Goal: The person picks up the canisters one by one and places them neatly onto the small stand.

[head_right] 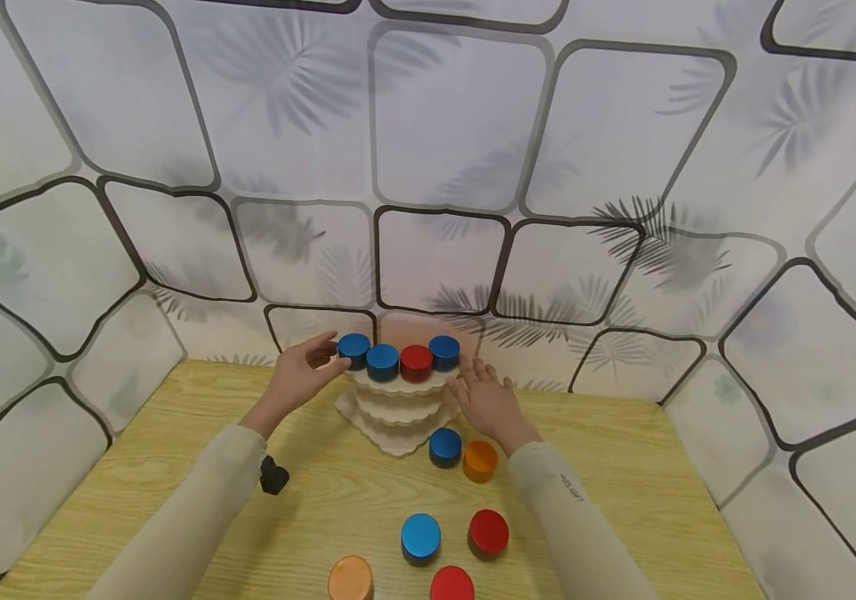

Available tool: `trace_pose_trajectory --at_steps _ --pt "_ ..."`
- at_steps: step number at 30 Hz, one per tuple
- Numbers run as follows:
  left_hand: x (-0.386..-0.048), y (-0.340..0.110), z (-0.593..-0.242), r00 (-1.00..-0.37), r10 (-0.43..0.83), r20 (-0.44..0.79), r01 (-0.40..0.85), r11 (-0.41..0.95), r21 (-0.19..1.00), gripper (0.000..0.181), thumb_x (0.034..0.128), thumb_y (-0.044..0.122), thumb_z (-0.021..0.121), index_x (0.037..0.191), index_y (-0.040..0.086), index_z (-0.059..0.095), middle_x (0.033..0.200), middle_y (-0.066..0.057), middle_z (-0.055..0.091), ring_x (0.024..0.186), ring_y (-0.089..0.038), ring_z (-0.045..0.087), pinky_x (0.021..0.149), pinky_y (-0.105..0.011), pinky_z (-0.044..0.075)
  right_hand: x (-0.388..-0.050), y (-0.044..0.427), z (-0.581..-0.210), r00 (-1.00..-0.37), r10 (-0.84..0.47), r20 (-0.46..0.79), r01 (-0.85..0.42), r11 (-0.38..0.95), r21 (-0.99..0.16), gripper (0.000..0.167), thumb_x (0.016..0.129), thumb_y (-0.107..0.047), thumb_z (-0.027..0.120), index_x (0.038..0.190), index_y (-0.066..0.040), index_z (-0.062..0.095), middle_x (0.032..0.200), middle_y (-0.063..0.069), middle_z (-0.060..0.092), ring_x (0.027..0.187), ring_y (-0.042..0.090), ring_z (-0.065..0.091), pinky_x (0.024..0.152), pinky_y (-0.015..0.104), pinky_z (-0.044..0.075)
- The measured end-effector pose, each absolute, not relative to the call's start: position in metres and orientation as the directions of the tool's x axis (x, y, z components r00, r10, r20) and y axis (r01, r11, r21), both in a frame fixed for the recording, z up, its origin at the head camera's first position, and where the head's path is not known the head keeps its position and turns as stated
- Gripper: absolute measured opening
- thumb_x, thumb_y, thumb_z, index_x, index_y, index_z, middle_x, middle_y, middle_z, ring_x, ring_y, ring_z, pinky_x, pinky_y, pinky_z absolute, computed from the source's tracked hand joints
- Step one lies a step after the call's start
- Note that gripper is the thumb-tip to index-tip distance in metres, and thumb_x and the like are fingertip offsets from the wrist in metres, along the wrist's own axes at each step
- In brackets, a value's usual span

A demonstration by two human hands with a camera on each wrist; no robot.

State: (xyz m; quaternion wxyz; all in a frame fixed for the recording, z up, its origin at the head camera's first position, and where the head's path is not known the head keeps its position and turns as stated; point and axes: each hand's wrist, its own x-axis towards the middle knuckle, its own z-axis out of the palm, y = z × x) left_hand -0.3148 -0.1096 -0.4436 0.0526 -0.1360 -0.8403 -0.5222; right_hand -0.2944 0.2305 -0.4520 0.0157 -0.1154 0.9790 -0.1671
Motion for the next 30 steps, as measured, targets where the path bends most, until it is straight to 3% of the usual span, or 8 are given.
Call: trace_pose_trajectory --at_steps 9,17,30 --pt "-0.297 -0.12 -0.451 -0.963 0.118 0.24 0.267 0.373 0.888 0.059 0.1025 0.024 0.072 0.152 -0.002 0.053 0.146 -0.027 0.06 0.135 -0.041 0.06 0.113 -0.05 0.052 -0.296 0.232 -0.452 -0.974 -0.228 0.01 -0.222 0.932 -0.287 0.071 0.115 -0.05 0.03 0.168 -0.004 0.024 0.171 0.029 0.024 0.157 0.053 0.024 0.123 0.077 0.017" --pt "-0.274 -0.124 -0.461 -0.963 0.148 0.227 0.267 0.381 0.885 0.043 0.101 0.023 0.074 0.137 0.001 0.066 0.135 -0.02 0.069 0.125 -0.037 0.067 0.106 -0.048 0.057 -0.297 0.232 -0.454 -0.973 -0.229 0.016 -0.225 0.935 -0.274 0.071 0.115 -0.051 0.03 0.168 -0.004 0.025 0.171 0.029 0.025 0.157 0.053 0.024 0.122 0.078 0.018" --pt "-0.237 -0.124 -0.479 -0.936 0.267 0.23 0.311 0.321 0.894 0.038 0.0991 0.019 0.076 0.134 0.004 0.068 0.131 -0.023 0.069 0.118 -0.034 0.07 0.099 -0.032 0.059 -0.293 0.231 -0.449 -0.971 -0.239 0.03 -0.237 0.926 -0.295 0.068 0.115 -0.047 0.033 0.167 -0.003 0.026 0.17 0.031 0.026 0.155 0.055 0.026 0.121 0.079 0.019"
